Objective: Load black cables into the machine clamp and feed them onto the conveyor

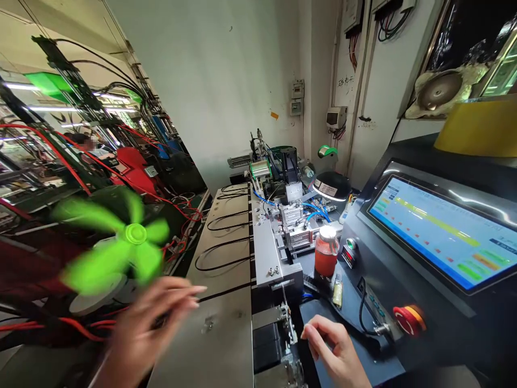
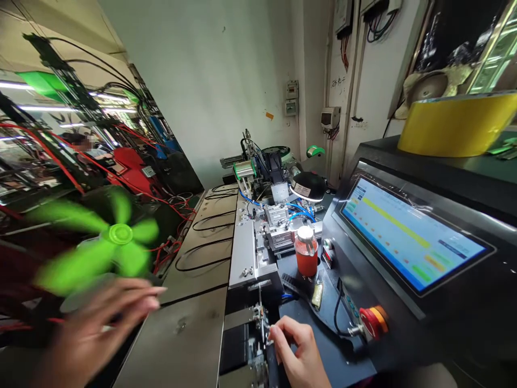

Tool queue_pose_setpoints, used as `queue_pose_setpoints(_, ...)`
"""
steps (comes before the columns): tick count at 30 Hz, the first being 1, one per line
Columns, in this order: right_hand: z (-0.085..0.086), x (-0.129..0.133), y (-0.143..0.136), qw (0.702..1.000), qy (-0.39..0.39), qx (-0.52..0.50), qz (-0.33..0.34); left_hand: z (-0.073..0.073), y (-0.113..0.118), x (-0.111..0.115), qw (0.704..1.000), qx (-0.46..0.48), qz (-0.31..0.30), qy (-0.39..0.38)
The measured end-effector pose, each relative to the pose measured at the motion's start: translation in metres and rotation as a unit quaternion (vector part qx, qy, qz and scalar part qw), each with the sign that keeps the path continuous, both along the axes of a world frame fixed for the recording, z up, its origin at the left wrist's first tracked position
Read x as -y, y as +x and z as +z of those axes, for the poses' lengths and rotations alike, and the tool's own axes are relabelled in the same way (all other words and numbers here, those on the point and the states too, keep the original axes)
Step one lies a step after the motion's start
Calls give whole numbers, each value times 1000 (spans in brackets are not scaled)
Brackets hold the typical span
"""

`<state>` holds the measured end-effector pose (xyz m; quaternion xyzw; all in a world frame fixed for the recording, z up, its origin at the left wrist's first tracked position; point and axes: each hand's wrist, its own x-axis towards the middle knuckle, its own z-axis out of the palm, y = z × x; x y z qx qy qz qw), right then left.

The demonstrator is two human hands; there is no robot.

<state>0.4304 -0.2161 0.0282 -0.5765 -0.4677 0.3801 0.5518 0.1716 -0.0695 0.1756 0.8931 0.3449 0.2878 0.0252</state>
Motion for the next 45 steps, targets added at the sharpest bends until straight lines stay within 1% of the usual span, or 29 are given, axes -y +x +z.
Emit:
queue_pose_setpoints(1, 2, 0, -1, 1000, 2, -6, -6, -12, 19, 4, 994, -7, -78, -78)
queue_pose_setpoints(2, 4, 1, -2, 1000, 5, -15, -16, -24, 39, 8, 974, -22, -164, -158)
queue_pose_setpoints(3, 7, 1, -2, 999, 11, -25, -30, -36, 58, 13, 954, -29, -200, -221)
queue_pose_setpoints(5, 12, 2, -4, 997, 23, -39, -62, -57, 87, 21, 929, -18, -230, -290)
queue_pose_setpoints(6, 14, 2, -5, 996, 27, -42, -74, -66, 96, 26, 925, -6, -228, -304)
queue_pose_setpoints(7, 15, 2, -7, 996, 27, -42, -80, -73, 102, 29, 924, 7, -224, -309)
queue_pose_setpoints(9, 15, 0, -11, 996, 21, -41, -81, -83, 105, 34, 925, 24, -216, -311)
queue_pose_setpoints(12, 13, -2, -16, 997, 15, -34, -72, -89, 103, 38, 930, 25, -205, -303)
queue_pose_setpoints(14, 15, -3, -15, 998, 18, -10, -66, -87, 100, 38, 936, 3, -208, -284)
queue_pose_setpoints(15, 16, -3, -13, 999, 17, 8, -51, -85, 99, 37, 937, -20, -217, -272)
queue_pose_setpoints(16, 18, -3, -10, 999, 13, 27, -23, -82, 97, 36, 936, -52, -234, -258)
queue_pose_setpoints(17, 20, -3, -6, 999, 6, 42, 19, -79, 96, 34, 930, -88, -258, -245)
queue_pose_setpoints(19, 24, -3, 0, 992, -11, 55, 116, -74, 93, 30, 911, -154, -309, -225)
queue_pose_setpoints(20, 26, -3, 2, 987, -16, 56, 149, -72, 91, 29, 904, -170, -325, -219)
queue_pose_setpoints(21, 28, -3, 3, 986, -16, 55, 157, -71, 90, 28, 903, -172, -328, -219)
queue_pose_setpoints(22, 28, -4, 2, 989, -10, 55, 138, -71, 90, 28, 907, -158, -318, -224)
queue_pose_setpoints(24, 29, -5, -3, 997, 17, 62, 52, -74, 90, 31, 924, -95, -272, -252)
queue_pose_setpoints(26, 27, -6, -11, 995, 62, 71, -37, -77, 93, 37, 929, -17, -222, -296)
queue_pose_setpoints(28, 23, -7, -21, 985, 116, 89, -93, -80, 96, 44, 920, 40, -194, -338)
queue_pose_setpoints(30, 19, -7, -30, 971, 162, 112, -133, -83, 99, 49, 910, 73, -182, -365)
queue_pose_setpoints(32, 14, -8, -37, 961, 182, 128, -164, -84, 101, 52, 906, 89, -175, -376)
queue_pose_setpoints(34, 11, -9, -40, 960, 171, 128, -179, -86, 101, 53, 905, 92, -170, -378)
queue_pose_setpoints(35, 9, -10, -40, 964, 158, 123, -176, -86, 100, 52, 906, 87, -168, -378)
queue_pose_setpoints(37, 7, -10, -36, 976, 123, 103, -146, -87, 99, 48, 912, 69, -158, -373)
queue_pose_setpoints(40, 5, -10, -25, 991, 66, 70, -97, -89, 97, 40, 928, 37, -115, -353)
queue_pose_setpoints(43, 2, -9, -14, 993, 29, 53, -105, -93, 96, 32, 937, 2, -74, -342)
queue_pose_setpoints(45, 1, -8, -10, 992, 15, 50, -114, -97, 97, 30, 938, -18, -69, -340)
